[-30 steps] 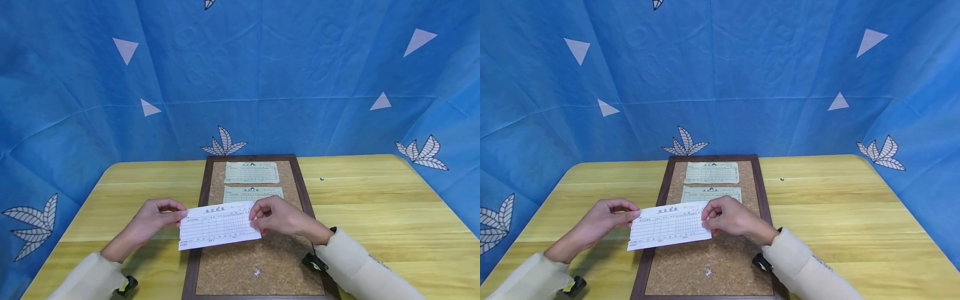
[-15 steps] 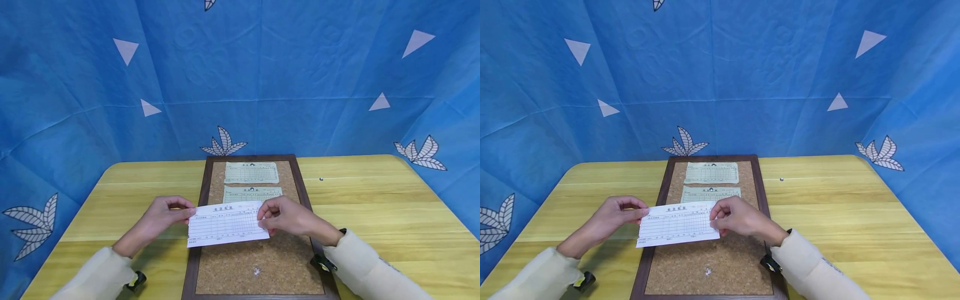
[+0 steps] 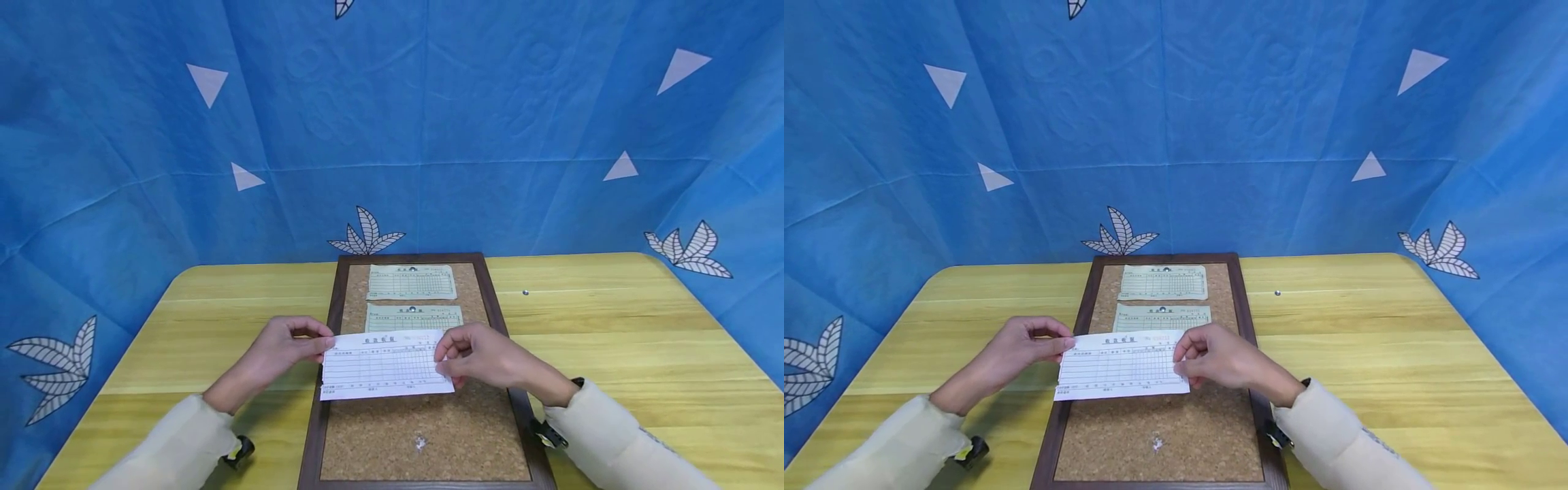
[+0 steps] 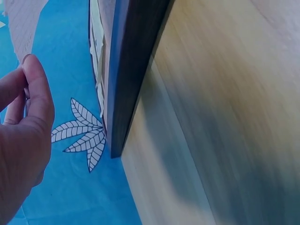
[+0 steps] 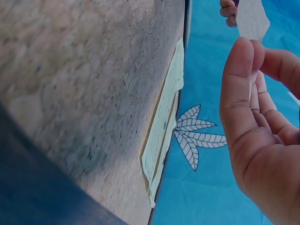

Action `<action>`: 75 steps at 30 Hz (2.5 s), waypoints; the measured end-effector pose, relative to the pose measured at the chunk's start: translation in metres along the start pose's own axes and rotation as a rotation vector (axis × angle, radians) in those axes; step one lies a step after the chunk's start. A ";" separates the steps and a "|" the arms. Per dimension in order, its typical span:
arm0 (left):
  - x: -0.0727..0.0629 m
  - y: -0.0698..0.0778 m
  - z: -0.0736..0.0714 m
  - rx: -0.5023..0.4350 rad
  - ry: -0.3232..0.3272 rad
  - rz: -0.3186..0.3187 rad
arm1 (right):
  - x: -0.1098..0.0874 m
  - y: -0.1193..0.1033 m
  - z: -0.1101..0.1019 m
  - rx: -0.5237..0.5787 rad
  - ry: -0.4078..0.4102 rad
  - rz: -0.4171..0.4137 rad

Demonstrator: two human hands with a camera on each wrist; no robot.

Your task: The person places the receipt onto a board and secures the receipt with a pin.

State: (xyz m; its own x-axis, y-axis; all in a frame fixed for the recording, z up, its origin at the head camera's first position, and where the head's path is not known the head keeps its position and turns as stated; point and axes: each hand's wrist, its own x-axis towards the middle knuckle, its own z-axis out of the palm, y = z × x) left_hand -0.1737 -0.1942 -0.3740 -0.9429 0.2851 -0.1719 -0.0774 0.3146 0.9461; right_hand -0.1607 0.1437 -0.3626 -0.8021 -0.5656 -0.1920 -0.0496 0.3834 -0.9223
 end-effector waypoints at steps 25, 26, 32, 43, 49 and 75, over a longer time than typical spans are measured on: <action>0.012 0.007 0.021 0.009 -0.047 0.023 | -0.016 0.009 -0.011 0.006 0.019 0.017; 0.013 0.007 0.021 0.011 -0.051 0.026 | -0.017 0.009 -0.011 0.009 0.019 0.022; 0.016 0.007 0.024 0.032 -0.069 0.032 | -0.019 0.011 -0.012 0.016 0.024 0.043; 0.022 0.004 0.030 0.044 -0.080 0.020 | -0.022 0.016 -0.014 0.018 0.020 0.050; 0.023 0.002 0.034 0.055 -0.079 0.009 | -0.024 0.019 -0.014 0.007 0.024 0.051; 0.030 -0.010 0.043 0.042 -0.130 0.028 | -0.024 0.029 -0.010 0.003 0.023 0.097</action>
State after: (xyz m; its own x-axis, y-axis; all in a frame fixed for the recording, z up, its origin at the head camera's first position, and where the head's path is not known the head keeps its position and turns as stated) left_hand -0.1871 -0.1503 -0.4003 -0.8943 0.4086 -0.1823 -0.0353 0.3418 0.9391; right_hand -0.1487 0.1754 -0.3818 -0.8163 -0.5092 -0.2728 0.0307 0.4333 -0.9007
